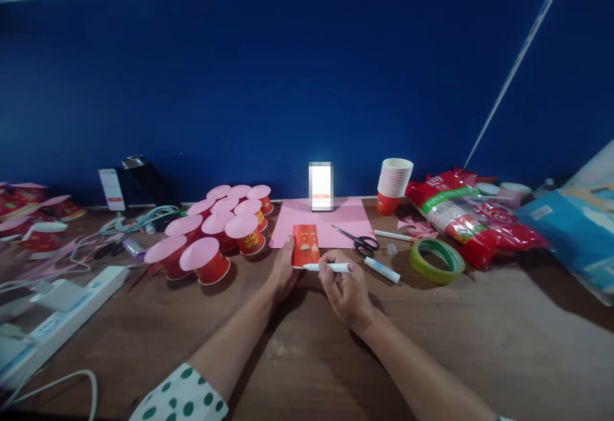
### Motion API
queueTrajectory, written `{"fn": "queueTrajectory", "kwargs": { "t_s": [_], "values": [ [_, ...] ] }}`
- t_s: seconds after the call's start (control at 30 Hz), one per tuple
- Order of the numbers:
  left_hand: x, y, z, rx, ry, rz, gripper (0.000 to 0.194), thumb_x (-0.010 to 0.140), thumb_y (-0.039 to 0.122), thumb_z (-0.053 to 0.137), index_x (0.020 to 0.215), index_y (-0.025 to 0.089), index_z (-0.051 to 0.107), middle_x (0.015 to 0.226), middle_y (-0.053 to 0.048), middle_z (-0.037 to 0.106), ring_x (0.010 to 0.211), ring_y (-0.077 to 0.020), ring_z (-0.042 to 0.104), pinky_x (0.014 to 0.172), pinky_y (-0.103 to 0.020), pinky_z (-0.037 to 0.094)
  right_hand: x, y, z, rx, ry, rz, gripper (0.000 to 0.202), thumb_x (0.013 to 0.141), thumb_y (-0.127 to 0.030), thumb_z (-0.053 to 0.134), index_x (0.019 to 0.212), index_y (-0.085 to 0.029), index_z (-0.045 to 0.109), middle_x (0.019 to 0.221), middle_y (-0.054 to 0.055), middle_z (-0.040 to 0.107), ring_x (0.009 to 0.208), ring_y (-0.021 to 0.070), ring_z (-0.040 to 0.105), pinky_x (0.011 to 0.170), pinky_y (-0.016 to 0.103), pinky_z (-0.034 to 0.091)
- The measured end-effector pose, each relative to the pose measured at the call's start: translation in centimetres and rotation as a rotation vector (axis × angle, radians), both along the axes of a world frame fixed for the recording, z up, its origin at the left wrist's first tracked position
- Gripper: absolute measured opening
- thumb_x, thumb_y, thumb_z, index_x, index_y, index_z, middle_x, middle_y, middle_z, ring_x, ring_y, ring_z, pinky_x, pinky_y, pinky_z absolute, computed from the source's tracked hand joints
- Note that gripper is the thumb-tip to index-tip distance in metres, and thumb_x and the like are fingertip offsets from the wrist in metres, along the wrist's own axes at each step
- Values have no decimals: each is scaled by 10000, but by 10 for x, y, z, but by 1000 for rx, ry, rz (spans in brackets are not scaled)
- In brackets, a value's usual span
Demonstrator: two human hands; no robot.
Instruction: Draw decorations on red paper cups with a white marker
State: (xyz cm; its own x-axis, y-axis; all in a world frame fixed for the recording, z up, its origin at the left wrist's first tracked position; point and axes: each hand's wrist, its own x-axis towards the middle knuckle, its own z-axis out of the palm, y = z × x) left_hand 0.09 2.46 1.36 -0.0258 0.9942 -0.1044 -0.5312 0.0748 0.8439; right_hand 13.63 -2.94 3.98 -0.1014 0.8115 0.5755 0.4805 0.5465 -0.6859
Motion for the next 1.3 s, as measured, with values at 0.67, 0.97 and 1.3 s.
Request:
{"fn": "queueTrajectory", "kwargs": {
  "t_s": [0.67, 0.97, 1.3],
  "values": [
    [-1, -2, 9, -133, -168, -9, 415, 778, 498, 582, 887, 100, 623, 791, -87, 698, 676, -185, 662, 745, -329, 520, 2, 4, 4, 23, 1, -64, 226, 917, -257, 388, 727, -199, 496, 595, -21, 566, 536, 113, 534, 588, 240, 406],
    [-2, -1, 11, -134, -200, 35, 314, 846, 406, 530, 892, 115, 637, 813, -67, 707, 673, -149, 663, 733, -278, 531, 6, 6, 3, 16, -10, -93, 233, 919, -265, 379, 723, -207, 490, 594, -22, 570, 536, 117, 545, 583, 242, 404],
    [-3, -1, 11, -158, -230, 71, 277, 862, 357, 517, 909, 119, 650, 851, -67, 712, 709, -144, 672, 758, -265, 532, 6, 6, 5, 27, 9, -126, 235, 912, -274, 388, 721, -201, 503, 583, -21, 574, 516, 117, 537, 589, 246, 406]
  ]
}}
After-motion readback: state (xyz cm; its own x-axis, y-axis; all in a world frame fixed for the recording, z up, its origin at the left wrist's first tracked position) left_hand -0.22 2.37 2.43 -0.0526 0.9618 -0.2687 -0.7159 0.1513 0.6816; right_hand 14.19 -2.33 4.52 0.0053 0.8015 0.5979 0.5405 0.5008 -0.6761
